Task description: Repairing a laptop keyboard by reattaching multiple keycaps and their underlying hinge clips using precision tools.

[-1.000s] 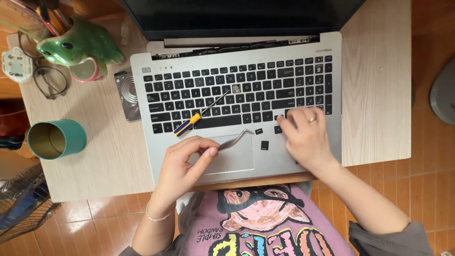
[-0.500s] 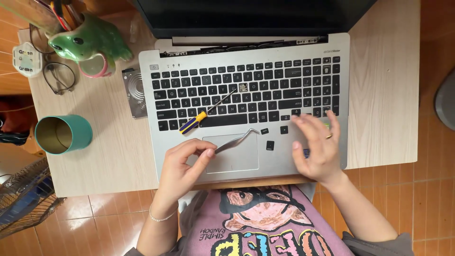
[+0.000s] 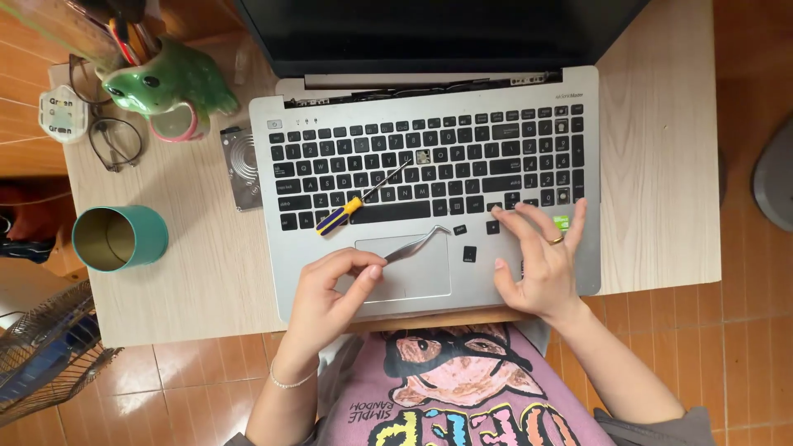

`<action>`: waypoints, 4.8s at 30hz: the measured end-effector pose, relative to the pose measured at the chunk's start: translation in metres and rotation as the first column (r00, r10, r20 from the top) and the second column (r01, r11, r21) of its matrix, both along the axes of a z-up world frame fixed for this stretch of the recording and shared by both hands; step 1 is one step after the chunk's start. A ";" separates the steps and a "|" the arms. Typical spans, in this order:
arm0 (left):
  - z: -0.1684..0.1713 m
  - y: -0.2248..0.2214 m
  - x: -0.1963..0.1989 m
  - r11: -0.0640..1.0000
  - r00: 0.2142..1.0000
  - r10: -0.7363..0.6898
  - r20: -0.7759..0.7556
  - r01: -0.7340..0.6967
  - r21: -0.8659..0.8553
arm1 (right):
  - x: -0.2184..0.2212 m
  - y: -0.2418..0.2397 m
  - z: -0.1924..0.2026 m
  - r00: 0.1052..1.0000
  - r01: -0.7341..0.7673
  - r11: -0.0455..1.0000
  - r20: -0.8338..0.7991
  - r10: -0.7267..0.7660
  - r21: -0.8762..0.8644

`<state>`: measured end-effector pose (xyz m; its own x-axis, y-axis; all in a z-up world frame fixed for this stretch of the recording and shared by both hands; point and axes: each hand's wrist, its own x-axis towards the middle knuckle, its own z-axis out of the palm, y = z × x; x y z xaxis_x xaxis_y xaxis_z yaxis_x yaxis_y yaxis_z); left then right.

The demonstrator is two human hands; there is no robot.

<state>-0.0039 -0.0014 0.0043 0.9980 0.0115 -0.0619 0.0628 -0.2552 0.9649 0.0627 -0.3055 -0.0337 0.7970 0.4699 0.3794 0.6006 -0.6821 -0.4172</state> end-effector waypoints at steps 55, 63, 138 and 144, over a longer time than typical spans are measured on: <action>-0.019 -0.105 0.013 0.756 0.911 -0.074 0.407 -0.215 0.619 | -0.005 -0.017 -0.014 0.955 0.293 0.937 0.014 -0.296 -0.190; -0.024 -0.072 -0.005 0.729 0.908 0.005 0.420 -0.291 0.620 | -0.014 -0.021 -0.020 0.956 0.274 0.951 0.153 -0.252 -0.147; -0.004 -0.034 -0.005 0.799 0.839 -0.087 0.537 -0.263 0.541 | -0.009 -0.010 -0.014 0.980 0.196 0.961 0.001 -0.200 -0.194; 0.000 -0.033 -0.007 0.791 0.839 -0.096 0.535 -0.262 0.553 | -0.008 -0.011 -0.018 0.974 0.222 0.968 0.059 -0.217 -0.115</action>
